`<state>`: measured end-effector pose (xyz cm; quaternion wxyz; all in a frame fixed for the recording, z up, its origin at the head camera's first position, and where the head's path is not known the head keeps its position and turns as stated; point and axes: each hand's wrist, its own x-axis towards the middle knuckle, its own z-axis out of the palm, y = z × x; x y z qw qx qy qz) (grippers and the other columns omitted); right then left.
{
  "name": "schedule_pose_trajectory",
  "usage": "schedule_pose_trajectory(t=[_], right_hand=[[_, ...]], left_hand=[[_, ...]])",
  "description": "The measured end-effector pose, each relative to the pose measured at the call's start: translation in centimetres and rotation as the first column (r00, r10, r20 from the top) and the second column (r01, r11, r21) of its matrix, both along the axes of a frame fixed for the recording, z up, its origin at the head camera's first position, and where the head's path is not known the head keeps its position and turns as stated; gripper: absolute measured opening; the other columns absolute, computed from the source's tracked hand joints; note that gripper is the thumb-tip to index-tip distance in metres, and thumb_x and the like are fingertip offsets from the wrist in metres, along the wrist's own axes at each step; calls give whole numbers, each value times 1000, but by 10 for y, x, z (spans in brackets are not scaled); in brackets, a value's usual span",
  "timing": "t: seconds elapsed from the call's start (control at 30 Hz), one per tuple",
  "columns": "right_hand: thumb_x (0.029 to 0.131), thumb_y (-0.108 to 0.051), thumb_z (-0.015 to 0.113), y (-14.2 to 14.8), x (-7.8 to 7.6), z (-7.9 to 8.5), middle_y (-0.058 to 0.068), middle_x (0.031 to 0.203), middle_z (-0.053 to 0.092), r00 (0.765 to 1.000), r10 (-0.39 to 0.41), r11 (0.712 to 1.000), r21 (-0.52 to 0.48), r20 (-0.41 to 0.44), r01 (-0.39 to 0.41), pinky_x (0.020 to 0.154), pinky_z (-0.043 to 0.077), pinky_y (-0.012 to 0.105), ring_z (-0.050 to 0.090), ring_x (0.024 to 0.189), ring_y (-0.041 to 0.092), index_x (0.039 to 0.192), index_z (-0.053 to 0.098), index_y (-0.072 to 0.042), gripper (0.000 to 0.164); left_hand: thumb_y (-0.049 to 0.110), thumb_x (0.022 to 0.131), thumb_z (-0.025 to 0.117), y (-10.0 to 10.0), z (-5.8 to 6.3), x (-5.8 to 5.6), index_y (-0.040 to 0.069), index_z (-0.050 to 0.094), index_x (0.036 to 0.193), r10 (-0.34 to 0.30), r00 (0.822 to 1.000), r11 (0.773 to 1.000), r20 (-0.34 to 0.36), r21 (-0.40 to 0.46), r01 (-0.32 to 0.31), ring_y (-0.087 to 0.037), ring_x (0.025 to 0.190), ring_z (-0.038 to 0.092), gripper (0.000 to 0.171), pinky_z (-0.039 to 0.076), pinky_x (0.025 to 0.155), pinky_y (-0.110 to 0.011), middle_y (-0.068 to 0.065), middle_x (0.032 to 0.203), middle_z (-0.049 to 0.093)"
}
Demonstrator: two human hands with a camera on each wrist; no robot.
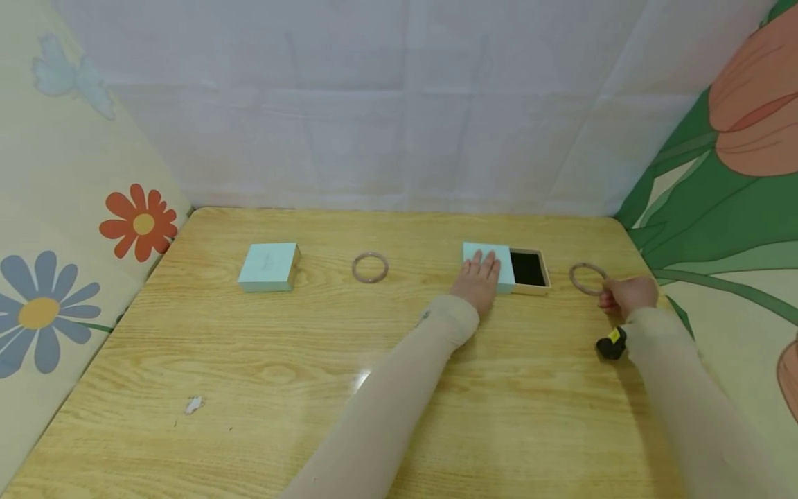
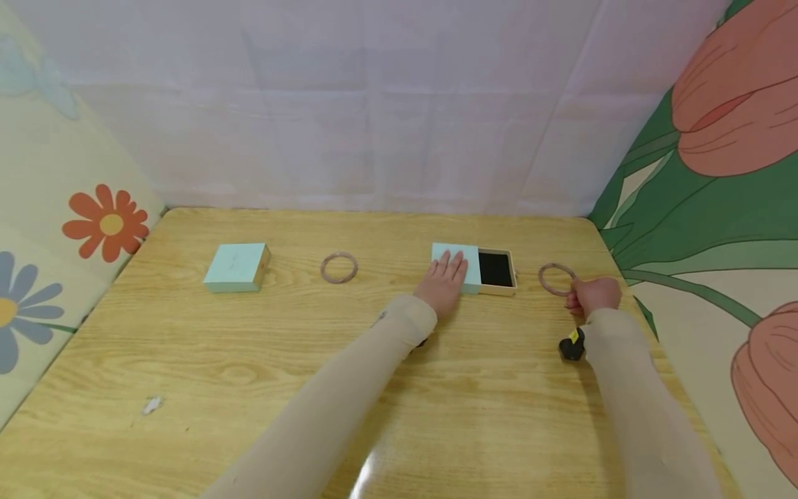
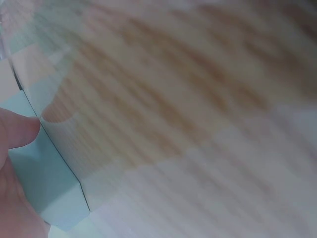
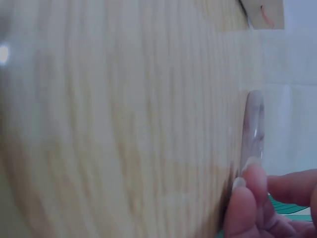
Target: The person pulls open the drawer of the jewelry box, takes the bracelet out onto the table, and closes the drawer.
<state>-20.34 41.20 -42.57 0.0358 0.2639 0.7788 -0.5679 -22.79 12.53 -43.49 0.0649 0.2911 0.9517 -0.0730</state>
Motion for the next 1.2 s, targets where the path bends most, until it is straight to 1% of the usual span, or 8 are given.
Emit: schedule_pose_trajectory(t=[0.23,0.33,0.4,0.47,0.57,0.87,1.03,1.2], right_hand=[[96,-7,46,-11,5,5,-4,50,61,998,-44,999,-24,-47,43,47,54,25,62,44,8,98,54,10,20],[97,-9,45,-18,5,8,-6,50,60,998,-16,1000,14,-57,17,48,55,24,61,44,6,112,51,21,34],[97,-11,44,-22,5,11,-9,51,60,998,17,999,41,-59,-15,50,55,24,61,46,5,123,42,26,46],[98,-13,43,-26,4,13,-10,52,60,997,45,998,54,-55,-42,51,55,23,61,47,3,131,33,28,54],[99,-14,43,-32,4,16,-10,54,60,996,76,997,38,-56,-74,53,55,23,62,49,3,135,26,29,58],[100,-16,42,-46,2,19,-8,62,62,985,154,987,53,-82,-150,57,56,22,64,54,3,135,31,26,56],[99,-14,46,-54,1,18,-6,65,64,976,185,983,33,-113,-182,57,56,23,65,56,6,122,45,21,42],[102,-15,45,-59,-1,16,-5,66,64,969,216,976,30,-116,-214,56,56,23,64,57,6,118,47,21,39]], left_hand=[[16,107,25,0,0,1,11,7,157,3,1000,1000,2,-4,-3,-27,148,0,53,8,118,-37,-7,163,0],[15,107,25,-1,0,1,10,7,157,3,1000,1000,5,-2,-3,-27,148,0,53,8,118,-37,-7,163,0],[15,107,25,-1,0,1,11,7,157,5,1000,1000,5,1,-5,-27,148,0,53,8,118,-37,-7,163,0],[15,107,25,0,0,1,11,7,157,5,1000,1000,4,1,-5,-27,148,1,53,8,118,-37,-7,163,0],[15,107,25,0,0,0,11,6,157,4,1000,1000,6,-2,-4,-27,148,0,53,7,118,-37,-7,163,0],[17,107,25,1,0,0,11,6,157,8,1000,1000,4,5,-8,-27,148,0,54,7,118,-37,-6,163,0],[16,107,26,1,-1,0,11,7,157,7,1000,1000,-1,13,-7,-27,148,0,54,7,118,-37,-7,163,0],[14,107,24,1,-1,0,11,6,157,7,1000,1000,8,12,-7,-27,148,-1,54,7,118,-37,-7,163,-1]])
